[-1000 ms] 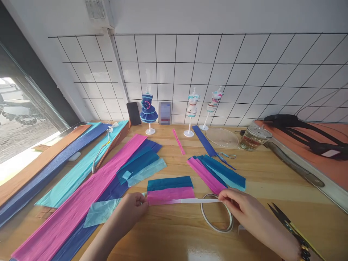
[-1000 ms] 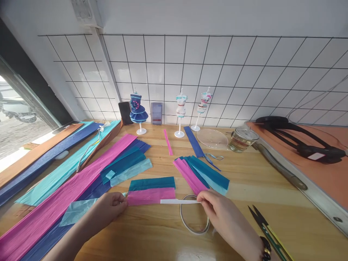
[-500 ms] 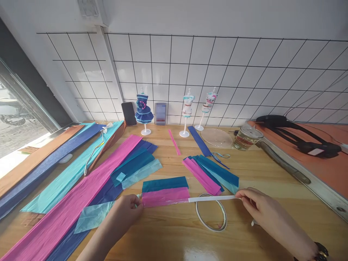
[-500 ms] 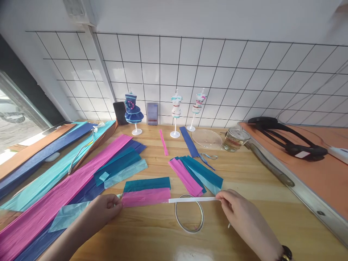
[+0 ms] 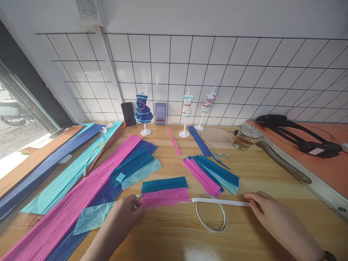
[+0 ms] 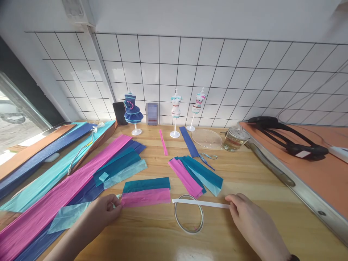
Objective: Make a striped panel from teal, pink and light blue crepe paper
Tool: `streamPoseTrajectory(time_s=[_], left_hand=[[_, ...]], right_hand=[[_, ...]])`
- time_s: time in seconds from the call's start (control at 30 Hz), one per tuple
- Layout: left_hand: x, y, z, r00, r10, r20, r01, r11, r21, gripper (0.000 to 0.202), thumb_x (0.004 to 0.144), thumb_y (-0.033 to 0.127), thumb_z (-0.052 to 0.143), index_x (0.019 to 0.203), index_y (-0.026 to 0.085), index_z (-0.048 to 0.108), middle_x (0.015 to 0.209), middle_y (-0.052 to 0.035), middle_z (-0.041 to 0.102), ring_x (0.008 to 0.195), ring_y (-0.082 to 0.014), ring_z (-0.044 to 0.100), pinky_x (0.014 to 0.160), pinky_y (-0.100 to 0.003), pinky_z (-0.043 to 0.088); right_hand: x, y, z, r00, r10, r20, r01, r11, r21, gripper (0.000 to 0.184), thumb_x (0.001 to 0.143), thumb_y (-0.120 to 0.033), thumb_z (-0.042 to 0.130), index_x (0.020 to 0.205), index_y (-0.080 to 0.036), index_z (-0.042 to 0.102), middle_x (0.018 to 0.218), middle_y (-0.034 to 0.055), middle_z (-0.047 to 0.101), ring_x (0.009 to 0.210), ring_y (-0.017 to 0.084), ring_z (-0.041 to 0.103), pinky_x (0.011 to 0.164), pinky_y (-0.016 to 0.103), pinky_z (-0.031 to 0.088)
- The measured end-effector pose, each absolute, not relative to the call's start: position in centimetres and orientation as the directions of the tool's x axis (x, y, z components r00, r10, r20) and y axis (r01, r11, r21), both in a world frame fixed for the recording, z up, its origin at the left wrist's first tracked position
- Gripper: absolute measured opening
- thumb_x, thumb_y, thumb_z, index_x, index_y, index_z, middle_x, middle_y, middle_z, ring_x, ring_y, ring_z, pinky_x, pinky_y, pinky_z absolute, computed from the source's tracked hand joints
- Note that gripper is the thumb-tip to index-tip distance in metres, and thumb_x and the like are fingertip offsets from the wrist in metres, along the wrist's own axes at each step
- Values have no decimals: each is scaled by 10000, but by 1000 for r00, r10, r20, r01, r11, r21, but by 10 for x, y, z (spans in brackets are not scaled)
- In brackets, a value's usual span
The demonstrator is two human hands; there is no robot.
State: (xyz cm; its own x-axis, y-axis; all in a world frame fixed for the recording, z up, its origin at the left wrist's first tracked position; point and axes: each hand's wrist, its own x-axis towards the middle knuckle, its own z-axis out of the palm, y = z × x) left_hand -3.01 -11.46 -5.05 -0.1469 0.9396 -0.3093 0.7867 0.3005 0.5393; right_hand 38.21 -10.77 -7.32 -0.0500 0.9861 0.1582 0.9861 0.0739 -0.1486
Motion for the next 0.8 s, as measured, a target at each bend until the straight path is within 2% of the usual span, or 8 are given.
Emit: streamPoseTrajectory(time_s=[0.13,0.2,0.33,0.47,0.63,0.8], left_hand=[[-30,-118,-52,-157,954,-254,787,276,551,92,719,290,474,687,217,522,466,75,382,474,-128,395,477,-227,241],[-32,-119,-53,-144,956,-257,778,269,567,86,728,301,474,713,223,506,457,83,373,459,-124,390,463,-220,242],[-37,-120,-55,-159,935,-318,725,329,605,114,751,343,468,759,230,463,440,97,379,398,-104,359,391,-194,250],[-40,-120,-53,-151,894,-422,637,415,650,135,751,360,467,791,237,427,437,102,419,339,-99,360,303,-185,263],[-43,-115,-48,-89,881,-465,587,423,690,127,728,314,491,782,227,416,404,109,439,293,-87,377,293,-178,250],[-45,-112,-43,-92,869,-487,585,442,680,92,741,278,472,792,218,424,393,97,475,275,-77,374,304,-172,232]], right_hand=[[383,-107,-76,-40,981,191,990,64,-123,317,836,-301,336,902,-208,631,937,68,693,740,226,672,662,373,502],[384,-107,-77,-35,980,194,985,67,-159,317,847,-330,345,908,-211,633,941,66,695,758,227,670,665,369,507],[389,-107,-77,-85,972,220,960,139,-243,320,867,-388,374,944,-215,631,967,77,685,869,241,641,783,390,495],[388,-105,-73,-97,930,354,965,175,-196,322,866,-396,385,999,-198,602,1005,107,652,927,272,599,855,445,459],[351,-112,-71,-229,824,519,915,364,-174,280,891,-364,411,1036,-195,581,1041,114,613,972,260,577,883,447,449],[291,-130,-67,-411,741,531,808,566,-165,231,904,-266,453,1102,-252,571,1149,66,582,1112,206,527,952,364,440]])
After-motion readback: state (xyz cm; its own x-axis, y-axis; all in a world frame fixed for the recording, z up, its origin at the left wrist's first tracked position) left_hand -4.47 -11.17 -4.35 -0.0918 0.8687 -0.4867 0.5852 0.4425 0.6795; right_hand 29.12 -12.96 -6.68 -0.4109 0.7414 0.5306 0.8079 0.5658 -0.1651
